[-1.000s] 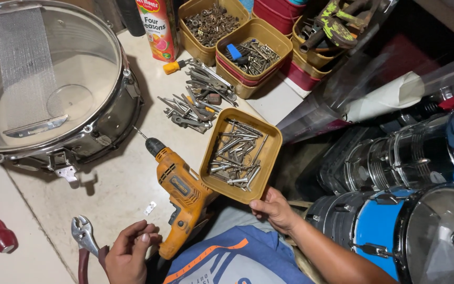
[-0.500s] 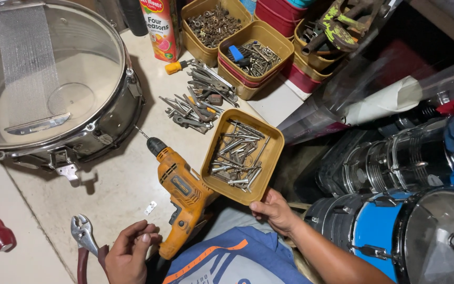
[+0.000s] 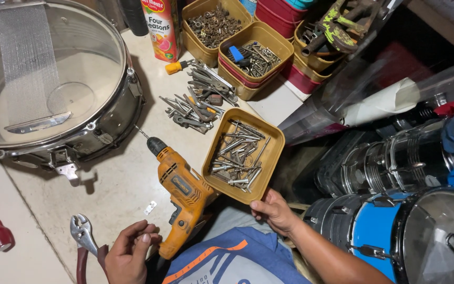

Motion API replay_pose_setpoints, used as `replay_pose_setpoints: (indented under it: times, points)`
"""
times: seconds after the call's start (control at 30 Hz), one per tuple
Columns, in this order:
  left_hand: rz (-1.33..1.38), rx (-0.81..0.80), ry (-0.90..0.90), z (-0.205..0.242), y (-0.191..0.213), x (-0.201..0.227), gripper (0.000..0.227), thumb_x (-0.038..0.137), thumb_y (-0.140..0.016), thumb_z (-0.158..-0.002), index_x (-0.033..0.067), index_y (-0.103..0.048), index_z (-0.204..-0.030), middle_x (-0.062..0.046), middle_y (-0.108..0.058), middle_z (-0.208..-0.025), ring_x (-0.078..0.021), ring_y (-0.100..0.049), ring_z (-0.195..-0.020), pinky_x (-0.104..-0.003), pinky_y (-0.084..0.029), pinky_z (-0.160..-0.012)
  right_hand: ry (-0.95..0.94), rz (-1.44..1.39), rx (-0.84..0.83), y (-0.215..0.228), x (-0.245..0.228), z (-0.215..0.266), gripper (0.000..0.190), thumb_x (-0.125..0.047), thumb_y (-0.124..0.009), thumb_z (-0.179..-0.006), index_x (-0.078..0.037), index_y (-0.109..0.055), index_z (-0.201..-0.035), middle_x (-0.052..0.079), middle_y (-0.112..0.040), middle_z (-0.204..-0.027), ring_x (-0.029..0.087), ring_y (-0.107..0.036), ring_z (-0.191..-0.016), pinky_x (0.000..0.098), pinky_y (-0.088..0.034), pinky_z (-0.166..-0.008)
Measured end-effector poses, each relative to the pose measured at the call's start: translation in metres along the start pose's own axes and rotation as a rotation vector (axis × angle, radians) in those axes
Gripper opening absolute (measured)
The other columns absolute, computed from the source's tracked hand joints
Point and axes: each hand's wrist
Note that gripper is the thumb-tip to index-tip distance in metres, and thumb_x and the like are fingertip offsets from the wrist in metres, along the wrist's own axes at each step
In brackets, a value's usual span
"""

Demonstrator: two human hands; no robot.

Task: The person sorts through a container of screws and bolts, picking them up and placing them back into the container. They also move a small plastic container and a yellow drill on the workbench.

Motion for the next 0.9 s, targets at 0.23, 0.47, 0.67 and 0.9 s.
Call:
replay_pose_setpoints:
  times: [0.23, 0.47, 0.67, 0.9]
  points:
    - [0.011, 0.021, 0.053, 0.0, -0.002, 0.003, 0.031, 0.002, -0.066, -0.091, -0.012, -0.068, -0.119, -0.029, -0.076, -0.102, -0.0352, -0.074, -0.081, -0.044, -0.063, -0.073, 0.006, 0.007, 0.003, -0.004, -0.004, 0.002, 0.049, -0.021, -0.085, -0.076, -0.003, -0.061, -0.115, 0.006, -0.063, -0.082, 0.015, -0.055, -0.061, 0.0252, -0.043, -0.048]
    - [-0.02, 0.007, 0.037, 0.002, -0.001, 0.006, 0.03, 0.001, -0.066, -0.092, -0.0114, -0.069, -0.119, -0.027, -0.077, -0.1, -0.0347, -0.074, -0.08, -0.043, -0.064, -0.072, -0.028, 0.008, -0.026, -0.009, -0.013, 0.005, 0.048, -0.02, -0.081, -0.08, -0.004, -0.062, -0.121, 0.004, -0.062, -0.079, 0.014, -0.058, -0.063, 0.0249, -0.046, -0.049]
    - [0.03, 0.002, 0.001, -0.004, 0.002, -0.009, 0.03, 0.001, -0.066, -0.091, -0.0124, -0.069, -0.118, -0.03, -0.076, -0.099, -0.0339, -0.073, -0.079, -0.043, -0.063, -0.072, -0.005, -0.253, -0.006, -0.005, -0.008, -0.001, 0.05, -0.027, -0.072, -0.087, 0.001, -0.063, -0.128, 0.011, -0.071, -0.093, 0.02, -0.067, -0.07, 0.0275, -0.051, -0.053]
    - [0.05, 0.069, 0.091, 0.001, -0.006, 0.006, 0.029, -0.001, -0.064, -0.092, -0.0114, -0.069, -0.119, -0.031, -0.075, -0.1, -0.0357, -0.071, -0.078, -0.043, -0.06, -0.074, 0.077, -0.352, -0.009, -0.012, -0.06, -0.005, 0.068, -0.035, -0.068, -0.085, 0.003, -0.055, -0.139, 0.023, -0.072, -0.119, 0.036, -0.071, -0.103, 0.0427, -0.059, -0.083]
Point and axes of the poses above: each hand's wrist, its own z-axis away from the middle knuckle, its own y-axis out of the back of the hand, x = y × z
